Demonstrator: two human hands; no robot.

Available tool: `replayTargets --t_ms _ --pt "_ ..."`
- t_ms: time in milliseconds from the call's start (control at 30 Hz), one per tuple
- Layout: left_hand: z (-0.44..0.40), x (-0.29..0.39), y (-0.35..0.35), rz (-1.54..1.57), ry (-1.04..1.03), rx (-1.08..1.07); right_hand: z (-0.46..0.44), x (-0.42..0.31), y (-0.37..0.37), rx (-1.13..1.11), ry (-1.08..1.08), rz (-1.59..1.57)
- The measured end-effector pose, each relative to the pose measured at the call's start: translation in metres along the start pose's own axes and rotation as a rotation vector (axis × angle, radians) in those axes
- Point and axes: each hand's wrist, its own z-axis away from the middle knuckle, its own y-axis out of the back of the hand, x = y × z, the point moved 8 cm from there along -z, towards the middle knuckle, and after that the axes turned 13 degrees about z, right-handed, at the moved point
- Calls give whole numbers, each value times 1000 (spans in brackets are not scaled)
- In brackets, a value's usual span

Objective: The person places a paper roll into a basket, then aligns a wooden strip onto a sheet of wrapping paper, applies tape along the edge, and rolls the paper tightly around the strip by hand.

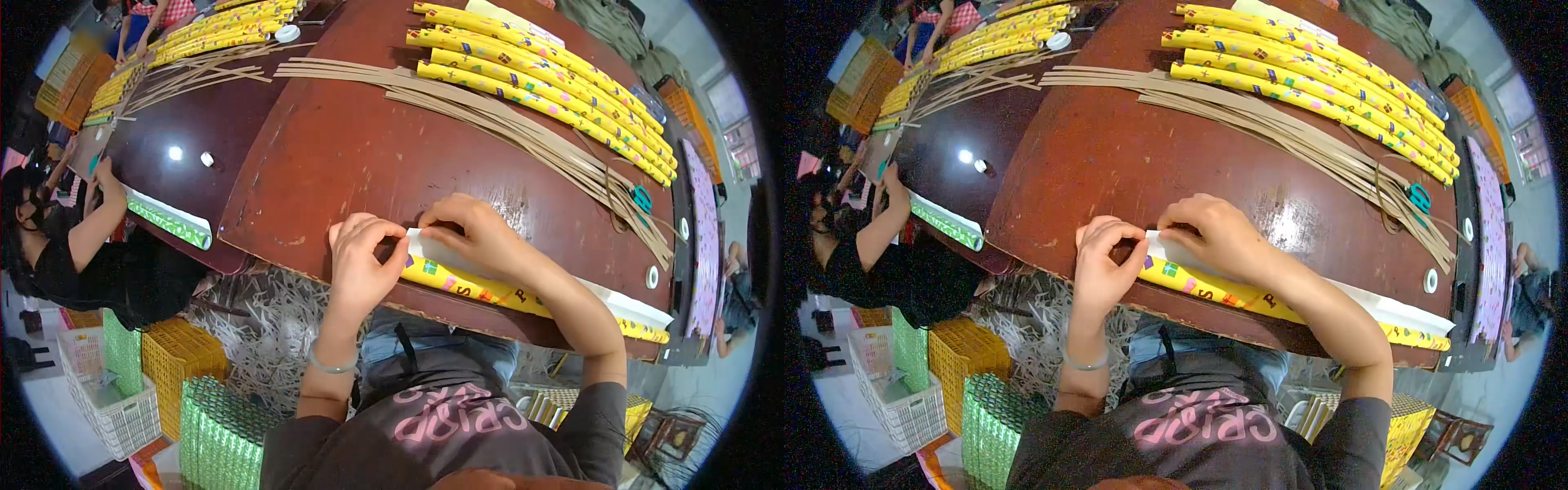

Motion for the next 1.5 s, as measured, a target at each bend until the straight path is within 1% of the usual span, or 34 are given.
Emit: replayTargets --t_ms 67,100,167,200,267,367,500,600,667,867,1000,1100,1200,1267,1300,1367,1400,1467,1500 --pt "-2 -3 -1 31 44 -34 2 -4 4 97 73 107" --pt "-2 -3 -1 31 42 -37 2 -6 6 100 71 107" --pt "-1 -5 -3 42 46 -66 5 -28 20 282 229 397" --pt "-1 -4 -3 43 46 -70 6 -28 19 282 225 396" --pt "-1 -2 0 45 75 -55 10 -40 18 360 363 476" --pt "0 -8 0 72 110 -58 14 -45 15 354 410 525" --pt "0 -8 -1 57 103 -61 14 -48 10 374 424 495" --pt "1 -8 -1 103 78 -41 12 -47 11 367 394 471" --pt "0 -4 0 54 44 -33 11 -42 10 366 374 417" --pt "1 -6 -1 49 36 -23 9 -40 8 331 345 412" --pt "1 -9 -2 76 59 -29 10 -42 10 353 363 404" --pt "1 -9 -2 85 26 -2 10 -40 7 334 352 382" --pt "1 -9 -3 99 35 -13 7 -37 7 306 314 352" --pt "0 -4 0 49 32 35 4 -27 9 305 224 309" --pt "0 -3 -1 48 31 33 3 -25 11 307 223 309" --pt "1 -3 -1 -7 44 58 1 -11 21 322 97 312" --pt "1 -1 -2 -8 39 56 1 -7 24 328 95 313" --pt "2 7 -3 -183 -32 75 1 15 24 263 -40 212" --pt "4 13 -6 -182 -40 68 0 20 24 246 -45 210"
